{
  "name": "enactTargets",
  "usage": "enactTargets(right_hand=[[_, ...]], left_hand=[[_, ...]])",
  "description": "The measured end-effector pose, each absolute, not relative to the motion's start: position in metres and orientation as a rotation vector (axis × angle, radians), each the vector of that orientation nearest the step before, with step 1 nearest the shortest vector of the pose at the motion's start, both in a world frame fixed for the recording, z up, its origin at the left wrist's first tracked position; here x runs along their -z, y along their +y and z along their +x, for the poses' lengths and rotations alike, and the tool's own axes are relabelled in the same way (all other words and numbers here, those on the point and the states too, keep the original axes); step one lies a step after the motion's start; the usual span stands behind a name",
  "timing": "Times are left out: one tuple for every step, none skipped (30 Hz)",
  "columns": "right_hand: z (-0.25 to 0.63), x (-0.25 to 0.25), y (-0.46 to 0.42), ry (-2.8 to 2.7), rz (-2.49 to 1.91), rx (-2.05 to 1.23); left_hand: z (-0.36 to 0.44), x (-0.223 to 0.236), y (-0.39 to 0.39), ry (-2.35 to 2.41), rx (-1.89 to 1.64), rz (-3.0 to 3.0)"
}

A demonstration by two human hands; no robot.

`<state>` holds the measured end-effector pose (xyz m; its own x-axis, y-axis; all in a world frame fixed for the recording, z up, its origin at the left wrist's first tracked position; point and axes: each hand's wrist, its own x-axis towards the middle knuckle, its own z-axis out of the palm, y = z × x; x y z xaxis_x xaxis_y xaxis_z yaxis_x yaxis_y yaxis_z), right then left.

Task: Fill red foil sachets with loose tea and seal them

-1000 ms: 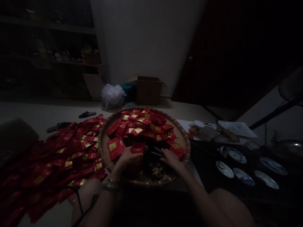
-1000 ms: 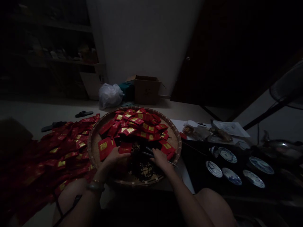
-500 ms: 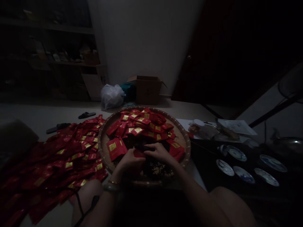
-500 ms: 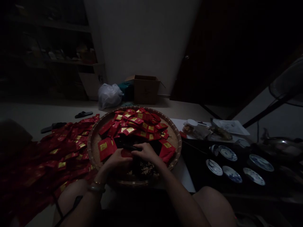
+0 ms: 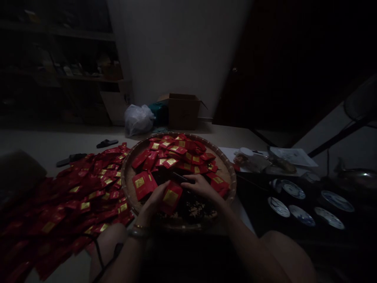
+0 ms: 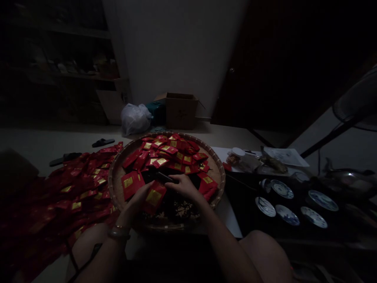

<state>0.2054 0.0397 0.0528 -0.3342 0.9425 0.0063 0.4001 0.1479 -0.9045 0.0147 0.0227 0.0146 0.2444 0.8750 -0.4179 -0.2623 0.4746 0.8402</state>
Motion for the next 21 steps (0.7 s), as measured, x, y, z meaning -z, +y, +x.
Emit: enactTargets(right_hand=[[0.208,-0.054,0.039,-1.808,-1.295,-1.183],[0.211,-0.055,0.039,-1.793,-1.314,-1.200],[0.214,-0.055,0.039,-1.786,-1.334,-1.206],[0.215,-0.056,0.039,-1.787,-1.344,-1.202],[0.216,-0.055,0.040,-1.799,-1.340,-1.195],[0.216,-0.054,0.040,-1.817,-1.325,-1.184],[0.215,-0.053,0.040,-1.837,-1.305,-1.168],[0.213,-0.053,0.040,-1.857,-1.285,-1.148],[0.211,-0.052,0.040,-1.871,-1.272,-1.119],[0.209,-0.051,0.039,-1.879,-1.266,-1.084],[0.207,-0.051,0.038,-1.882,-1.265,-1.053],[0.205,-0.052,0.037,-1.882,-1.262,-1.033],[0.204,-0.052,0.036,-1.881,-1.255,-1.031],[0.204,-0.053,0.036,-1.880,-1.249,-1.037],[0.203,-0.053,0.035,-1.875,-1.246,-1.044],[0.203,-0.054,0.035,-1.870,-1.248,-1.050],[0.203,-0.054,0.034,-1.865,-1.253,-1.052],[0.203,-0.054,0.035,-1.858,-1.259,-1.046],[0.203,-0.054,0.035,-1.852,-1.262,-1.036],[0.203,-0.054,0.036,-1.850,-1.260,-1.029],[0.202,-0.054,0.036,-1.852,-1.252,-1.028]], left_hand=[[0.015,-0.014,0.023,1.030,-0.874,0.720],[0.015,-0.014,0.023,1.015,-0.876,0.723],[0.015,-0.013,0.024,1.001,-0.880,0.730],[0.015,-0.012,0.024,0.989,-0.881,0.737],[0.015,-0.012,0.024,0.988,-0.881,0.742],[0.015,-0.011,0.024,0.997,-0.879,0.745],[0.015,-0.011,0.025,1.012,-0.877,0.747],[0.015,-0.011,0.025,1.028,-0.875,0.752],[0.015,-0.011,0.025,1.042,-0.872,0.763],[0.014,-0.012,0.024,1.052,-0.870,0.774],[0.014,-0.013,0.024,1.062,-0.870,0.779],[0.014,-0.014,0.024,1.067,-0.870,0.777],[0.014,-0.016,0.023,1.068,-0.870,0.769],[0.015,-0.016,0.022,1.063,-0.872,0.760],[0.015,-0.017,0.022,1.057,-0.877,0.754],[0.015,-0.018,0.021,1.055,-0.881,0.749],[0.016,-0.018,0.021,1.056,-0.879,0.747],[0.016,-0.017,0.021,1.060,-0.874,0.744],[0.016,-0.017,0.021,1.065,-0.871,0.741],[0.016,-0.017,0.021,1.069,-0.869,0.737],[0.017,-0.016,0.022,1.072,-0.869,0.736]])
